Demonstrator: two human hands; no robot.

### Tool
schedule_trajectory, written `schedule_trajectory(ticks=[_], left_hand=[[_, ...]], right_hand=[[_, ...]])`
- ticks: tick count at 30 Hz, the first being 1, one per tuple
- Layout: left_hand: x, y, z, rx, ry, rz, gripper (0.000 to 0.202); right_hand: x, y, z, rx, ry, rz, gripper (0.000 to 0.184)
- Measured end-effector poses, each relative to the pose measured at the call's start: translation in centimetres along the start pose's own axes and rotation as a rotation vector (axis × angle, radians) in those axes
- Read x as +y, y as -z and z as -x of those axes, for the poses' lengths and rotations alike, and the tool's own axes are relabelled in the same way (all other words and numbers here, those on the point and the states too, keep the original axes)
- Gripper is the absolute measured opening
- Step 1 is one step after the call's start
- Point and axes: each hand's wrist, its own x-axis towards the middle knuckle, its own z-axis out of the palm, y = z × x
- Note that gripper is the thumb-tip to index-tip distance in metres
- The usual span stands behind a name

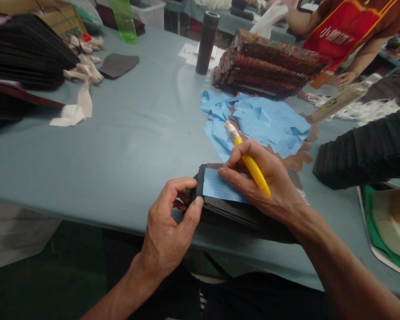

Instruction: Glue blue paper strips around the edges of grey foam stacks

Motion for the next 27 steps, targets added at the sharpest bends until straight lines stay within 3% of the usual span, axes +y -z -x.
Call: schedule_trajectory(ticks=[9, 15, 22, 27], left_hand=[[0.0, 0.8, -0.7, -0.013, 0.060, -0.003, 0.018], [-0.4, 1.5, -1.7, 0.021, -0.033, -0.028, 0.019], [0.1, 0.3, -1.7, 0.046, -0.195, -0.098, 0.036], [-0.3, -0.9, -1.8, -0.009, -0.224, 0.033, 0.054]], right_hand=[[-0.1, 0.3, -0.1, -0.046, -0.022, -0.018, 0.018], [-0.2, 0.3, -0.1, -0.037, -0.007, -0.004, 0.018], [-0.2, 0.2, -0.2, -0.018, -0.013, 0.002, 0.019], [0.0, 0.1, -0.2, -0.016, -0.010, -0.039, 0.020]])
